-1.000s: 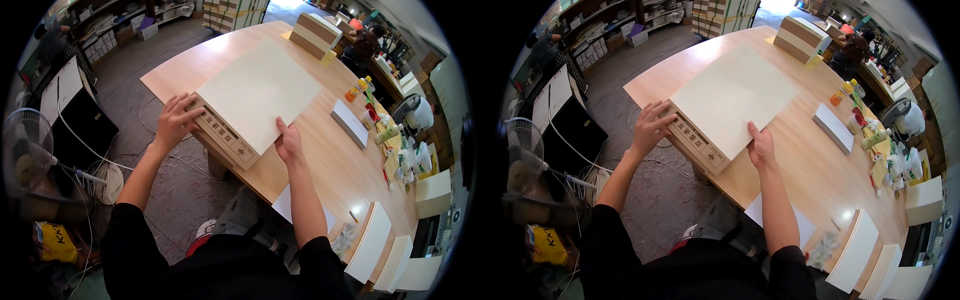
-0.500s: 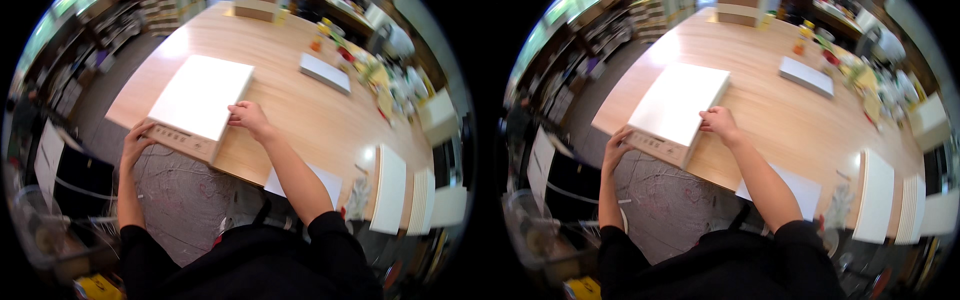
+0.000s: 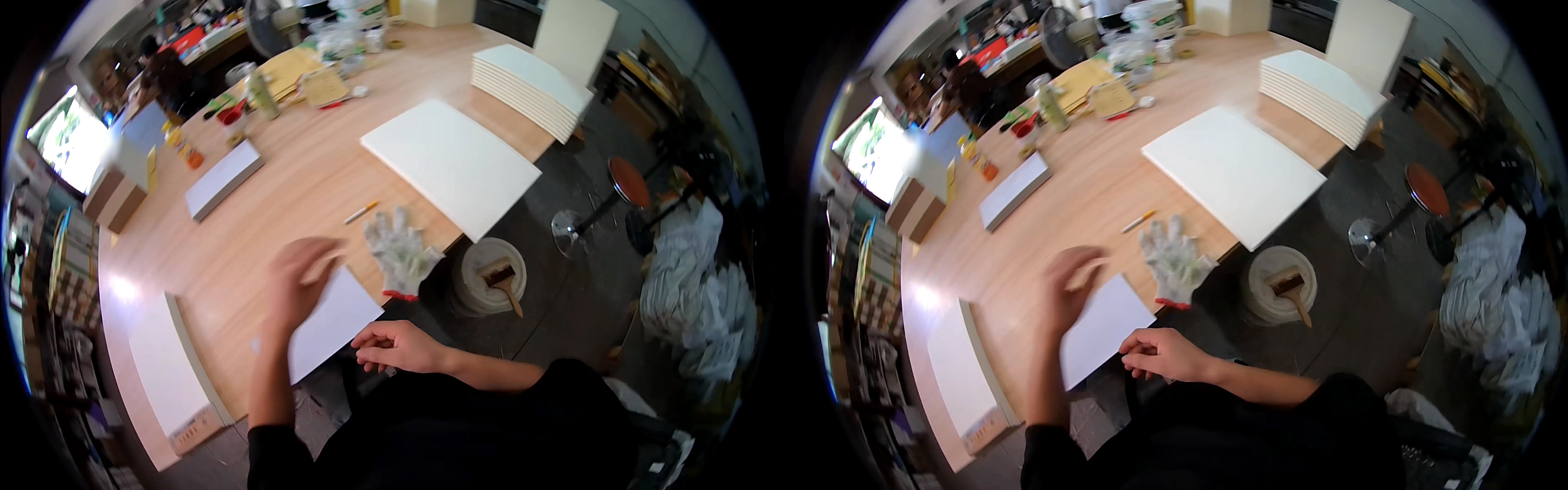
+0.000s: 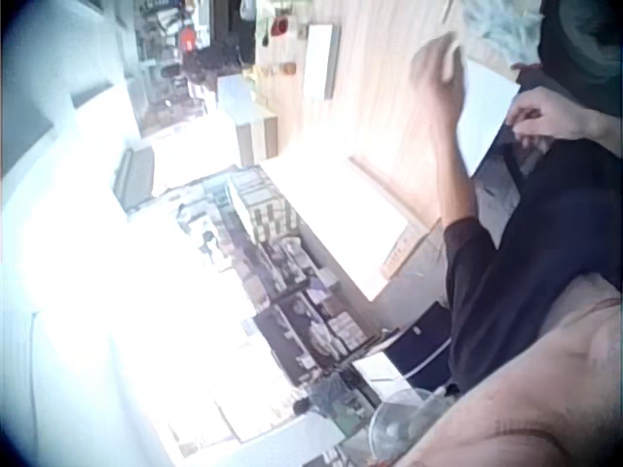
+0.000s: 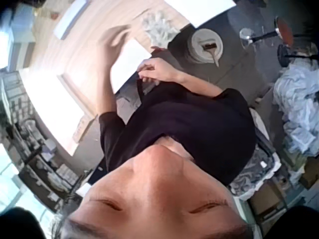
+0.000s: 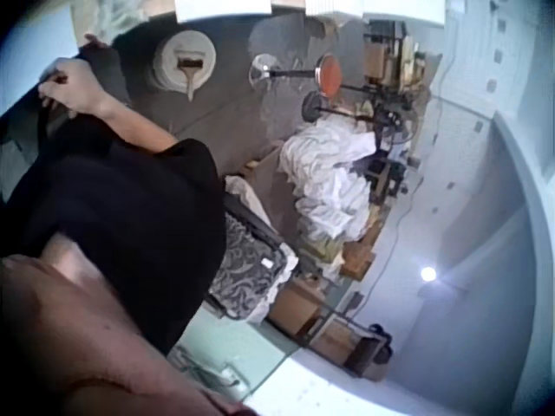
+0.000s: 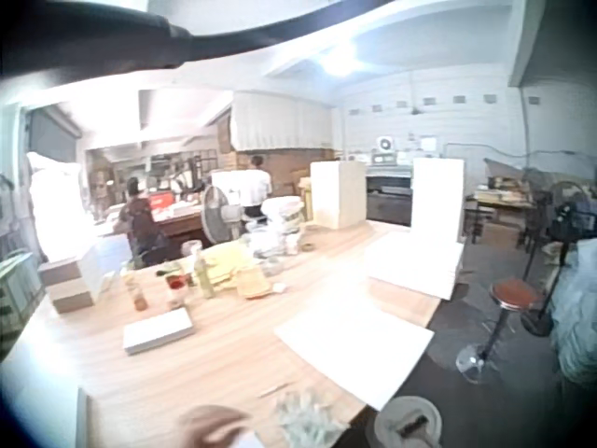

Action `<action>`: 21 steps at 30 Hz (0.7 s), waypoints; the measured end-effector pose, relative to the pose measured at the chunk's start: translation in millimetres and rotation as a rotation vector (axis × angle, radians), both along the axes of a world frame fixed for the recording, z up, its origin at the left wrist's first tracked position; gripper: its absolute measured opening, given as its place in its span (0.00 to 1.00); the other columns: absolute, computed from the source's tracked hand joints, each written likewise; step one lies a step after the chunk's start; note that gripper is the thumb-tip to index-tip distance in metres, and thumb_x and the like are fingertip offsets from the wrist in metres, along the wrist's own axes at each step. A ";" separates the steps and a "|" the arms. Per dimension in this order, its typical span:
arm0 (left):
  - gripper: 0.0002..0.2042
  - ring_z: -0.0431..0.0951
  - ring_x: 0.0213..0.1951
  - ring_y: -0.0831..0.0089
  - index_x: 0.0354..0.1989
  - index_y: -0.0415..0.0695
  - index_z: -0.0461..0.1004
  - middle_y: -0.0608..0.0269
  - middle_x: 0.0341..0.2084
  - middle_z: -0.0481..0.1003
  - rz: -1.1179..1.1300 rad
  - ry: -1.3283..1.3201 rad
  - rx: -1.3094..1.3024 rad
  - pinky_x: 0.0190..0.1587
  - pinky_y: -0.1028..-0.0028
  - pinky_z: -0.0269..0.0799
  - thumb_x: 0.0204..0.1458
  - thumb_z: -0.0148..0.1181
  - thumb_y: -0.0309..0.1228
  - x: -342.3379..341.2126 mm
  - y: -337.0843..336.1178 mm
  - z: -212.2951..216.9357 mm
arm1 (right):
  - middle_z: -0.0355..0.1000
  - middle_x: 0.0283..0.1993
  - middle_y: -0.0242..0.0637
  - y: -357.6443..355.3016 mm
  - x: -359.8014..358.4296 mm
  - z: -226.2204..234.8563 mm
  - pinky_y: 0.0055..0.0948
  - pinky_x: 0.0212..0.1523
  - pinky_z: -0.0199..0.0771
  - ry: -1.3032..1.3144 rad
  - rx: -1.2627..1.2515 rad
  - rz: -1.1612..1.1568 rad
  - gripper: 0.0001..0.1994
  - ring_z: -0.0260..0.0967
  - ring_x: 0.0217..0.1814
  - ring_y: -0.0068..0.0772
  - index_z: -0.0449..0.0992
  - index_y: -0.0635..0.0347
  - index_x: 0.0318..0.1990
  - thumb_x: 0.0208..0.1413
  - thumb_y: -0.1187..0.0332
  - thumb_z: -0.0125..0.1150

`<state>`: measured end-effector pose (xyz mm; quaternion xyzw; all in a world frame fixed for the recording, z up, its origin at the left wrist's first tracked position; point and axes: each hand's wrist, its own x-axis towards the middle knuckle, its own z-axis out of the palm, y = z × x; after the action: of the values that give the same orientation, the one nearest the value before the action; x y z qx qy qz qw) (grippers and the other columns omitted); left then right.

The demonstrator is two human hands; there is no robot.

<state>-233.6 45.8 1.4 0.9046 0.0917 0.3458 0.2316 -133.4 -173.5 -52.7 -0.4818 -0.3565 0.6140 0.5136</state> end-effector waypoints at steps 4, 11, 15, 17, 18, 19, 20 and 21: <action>0.15 0.82 0.45 0.59 0.45 0.48 0.83 0.61 0.38 0.82 -0.390 -0.016 0.314 0.49 0.61 0.78 0.48 0.74 0.32 177.5 -36.2 -28.9 | 0.82 0.39 0.40 -19.6 35.1 -8.0 0.31 0.42 0.81 -0.175 0.156 -0.256 0.10 0.81 0.40 0.28 0.79 0.68 0.49 0.67 0.70 0.65; 0.21 0.82 0.47 0.55 0.54 0.49 0.82 0.60 0.44 0.82 -0.565 0.336 0.221 0.48 0.59 0.78 0.50 0.75 0.34 255.1 -34.7 -45.6 | 0.80 0.39 0.45 -44.4 100.3 -12.6 0.40 0.39 0.80 -0.847 0.318 -0.701 0.10 0.80 0.39 0.51 0.79 0.62 0.46 0.65 0.66 0.66; 0.12 0.83 0.38 0.52 0.49 0.44 0.82 0.55 0.35 0.83 -0.530 0.268 0.081 0.41 0.59 0.78 0.59 0.69 0.31 264.7 -27.6 -50.7 | 0.74 0.62 0.49 -37.5 130.2 -9.5 0.41 0.35 0.83 -1.279 0.113 -0.833 0.25 0.82 0.39 0.52 0.70 0.63 0.64 0.65 0.60 0.67; 0.11 0.83 0.39 0.52 0.49 0.43 0.82 0.54 0.36 0.83 -0.504 0.318 0.103 0.41 0.59 0.78 0.60 0.68 0.31 266.0 -32.6 -42.4 | 0.71 0.67 0.51 -35.7 140.4 -8.8 0.42 0.35 0.83 -1.383 -0.061 -0.830 0.30 0.82 0.40 0.53 0.66 0.64 0.68 0.65 0.58 0.67; 0.10 0.83 0.39 0.52 0.49 0.43 0.82 0.53 0.36 0.82 -0.490 0.344 0.115 0.42 0.58 0.78 0.60 0.67 0.31 265.9 -34.4 -39.4 | 0.69 0.69 0.52 -36.7 145.0 -11.5 0.43 0.35 0.83 -1.379 -0.142 -0.791 0.32 0.82 0.41 0.55 0.65 0.65 0.69 0.64 0.57 0.67; 0.11 0.83 0.39 0.52 0.49 0.43 0.81 0.53 0.36 0.83 -0.493 0.338 0.116 0.42 0.58 0.78 0.61 0.67 0.31 266.2 -35.2 -39.0 | 0.67 0.71 0.52 -37.3 148.3 -13.4 0.44 0.35 0.83 -1.375 -0.221 -0.752 0.34 0.82 0.42 0.56 0.63 0.66 0.70 0.64 0.56 0.67; 0.11 0.83 0.39 0.52 0.50 0.43 0.81 0.53 0.37 0.83 -0.496 0.333 0.118 0.42 0.58 0.78 0.61 0.66 0.31 265.8 -36.2 -39.2 | 0.68 0.70 0.51 -38.5 147.7 -15.4 0.43 0.35 0.83 -1.376 -0.164 -0.779 0.32 0.82 0.42 0.55 0.65 0.66 0.69 0.64 0.57 0.68; 0.11 0.83 0.39 0.51 0.50 0.43 0.80 0.54 0.37 0.83 -0.500 0.328 0.120 0.41 0.58 0.78 0.61 0.66 0.30 265.1 -36.7 -39.2 | 0.70 0.69 0.50 -40.1 144.8 -17.9 0.43 0.35 0.83 -1.377 -0.108 -0.807 0.30 0.82 0.42 0.53 0.67 0.65 0.67 0.63 0.58 0.68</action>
<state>31.5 9.1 -37.9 0.9550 -0.1183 0.1320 0.2379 11.4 -213.6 -70.6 -0.8686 -0.3615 -0.0382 0.3368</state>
